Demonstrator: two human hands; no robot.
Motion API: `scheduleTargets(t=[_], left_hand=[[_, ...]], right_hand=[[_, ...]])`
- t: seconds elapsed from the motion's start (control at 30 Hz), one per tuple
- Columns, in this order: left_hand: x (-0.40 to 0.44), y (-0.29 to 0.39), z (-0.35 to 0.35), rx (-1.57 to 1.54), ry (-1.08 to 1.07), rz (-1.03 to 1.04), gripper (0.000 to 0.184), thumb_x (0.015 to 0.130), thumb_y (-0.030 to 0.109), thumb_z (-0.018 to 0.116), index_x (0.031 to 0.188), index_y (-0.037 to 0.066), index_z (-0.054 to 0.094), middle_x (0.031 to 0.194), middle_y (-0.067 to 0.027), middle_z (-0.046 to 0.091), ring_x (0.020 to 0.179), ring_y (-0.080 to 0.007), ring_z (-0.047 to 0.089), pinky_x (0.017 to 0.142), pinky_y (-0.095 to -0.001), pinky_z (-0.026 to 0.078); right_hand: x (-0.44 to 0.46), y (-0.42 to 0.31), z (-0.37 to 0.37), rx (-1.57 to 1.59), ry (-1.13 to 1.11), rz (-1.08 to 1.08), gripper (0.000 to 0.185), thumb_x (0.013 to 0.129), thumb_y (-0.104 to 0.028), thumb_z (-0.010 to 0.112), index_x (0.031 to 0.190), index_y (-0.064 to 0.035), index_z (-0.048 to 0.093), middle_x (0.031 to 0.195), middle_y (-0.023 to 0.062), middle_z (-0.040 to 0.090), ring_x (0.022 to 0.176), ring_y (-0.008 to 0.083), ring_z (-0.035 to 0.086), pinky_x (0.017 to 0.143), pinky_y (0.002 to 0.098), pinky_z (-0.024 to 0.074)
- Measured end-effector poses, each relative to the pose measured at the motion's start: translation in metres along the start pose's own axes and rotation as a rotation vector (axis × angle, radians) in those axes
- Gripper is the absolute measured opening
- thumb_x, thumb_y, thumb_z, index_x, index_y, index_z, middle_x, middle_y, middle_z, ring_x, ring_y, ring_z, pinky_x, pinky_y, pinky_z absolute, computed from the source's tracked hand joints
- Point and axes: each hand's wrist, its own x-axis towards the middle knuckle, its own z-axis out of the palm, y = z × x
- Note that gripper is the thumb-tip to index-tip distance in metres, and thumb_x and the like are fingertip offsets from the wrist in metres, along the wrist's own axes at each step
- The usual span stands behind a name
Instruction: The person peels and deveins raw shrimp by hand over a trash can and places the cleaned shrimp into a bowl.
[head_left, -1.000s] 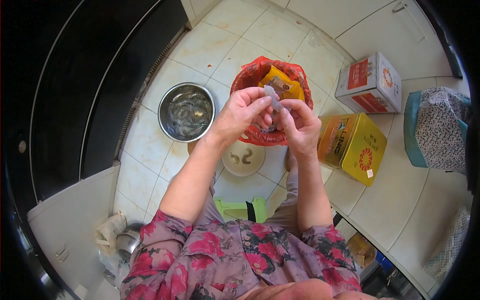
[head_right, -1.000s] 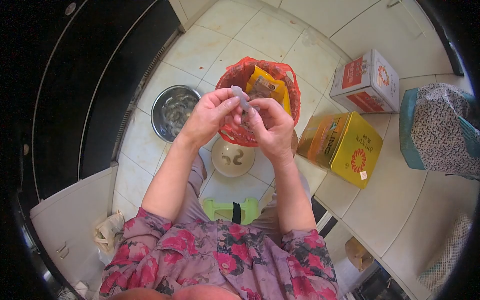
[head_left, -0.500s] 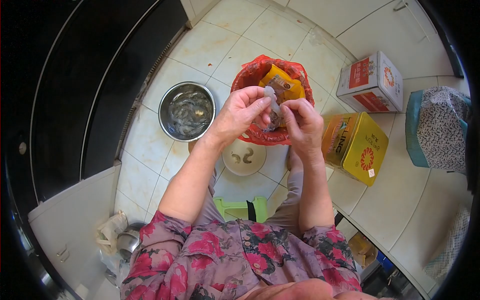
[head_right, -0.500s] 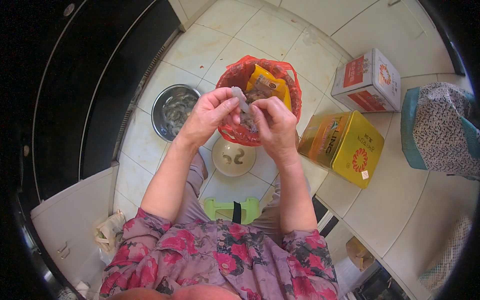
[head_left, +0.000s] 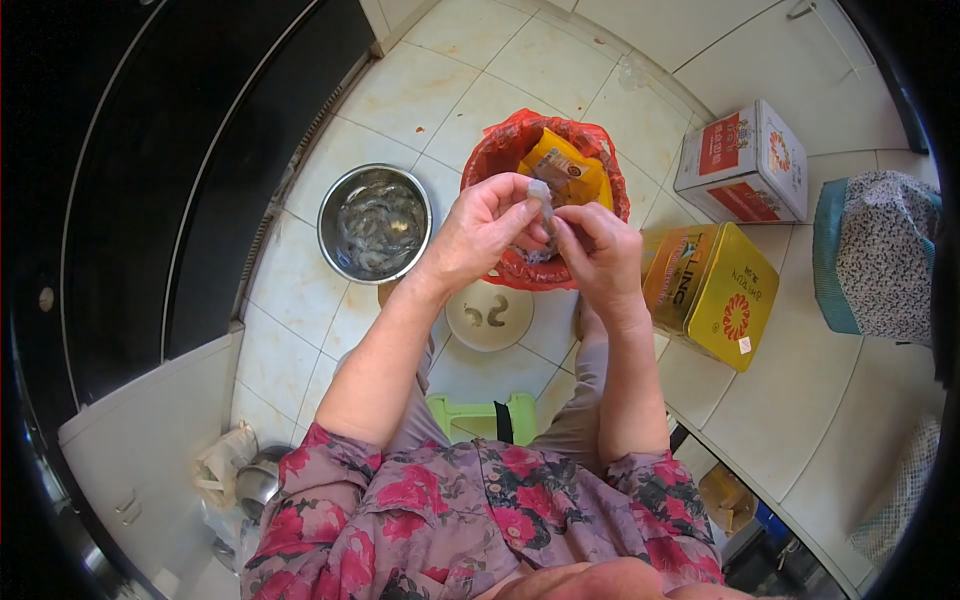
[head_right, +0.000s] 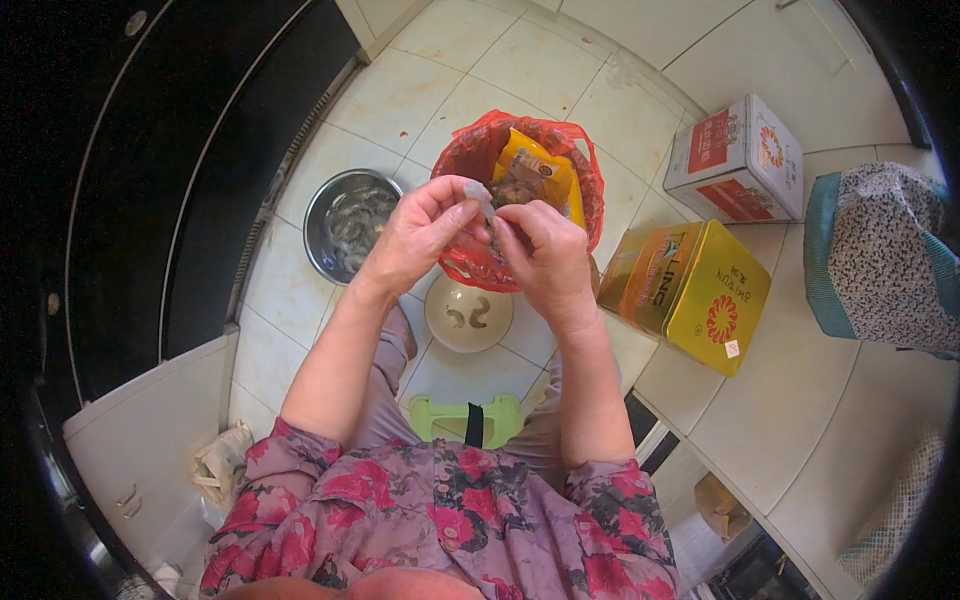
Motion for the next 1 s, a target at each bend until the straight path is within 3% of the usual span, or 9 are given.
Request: scheduleTargets(t=[0.47,0.83,1.0], left_hand=[[0.001,-0.002,0.001,-0.004,0.061,0.038,0.019,0.098,0.016,0.053,0.11,0.002,0.058,0.087,-0.0024,0.062,0.08,-0.0092,0.062,0.074,-0.0249,0.054],[0.001,0.001,0.003,-0.043,0.092,0.089,0.019,0.098,0.017,0.053,0.109,0.003,0.058,0.087,-0.0042,0.064,0.079,-0.0111,0.064,0.072,-0.0242,0.054],[0.004,0.002,-0.003,-0.14,0.129,0.167,0.02,0.098,0.016,0.053,0.112,0.003,0.058,0.095,-0.0079,0.065,0.083,-0.014,0.066,0.077,-0.0267,0.055]], right_hand=[[0.0,0.005,0.007,0.027,0.037,0.057,0.009,0.078,-0.004,0.068,0.086,-0.0015,0.066,0.079,0.0122,0.066,0.067,0.0253,0.065,0.062,0.0333,0.0518],[-0.003,-0.001,0.001,0.138,0.187,0.078,0.009,0.077,0.0,0.067,0.086,-0.0007,0.065,0.077,0.0081,0.065,0.063,0.0149,0.064,0.059,0.0268,0.0516],[-0.007,0.01,-0.004,0.244,0.292,0.17,0.01,0.079,0.001,0.066,0.088,-0.0002,0.066,0.076,0.006,0.065,0.063,0.0112,0.063,0.059,0.0244,0.0508]])
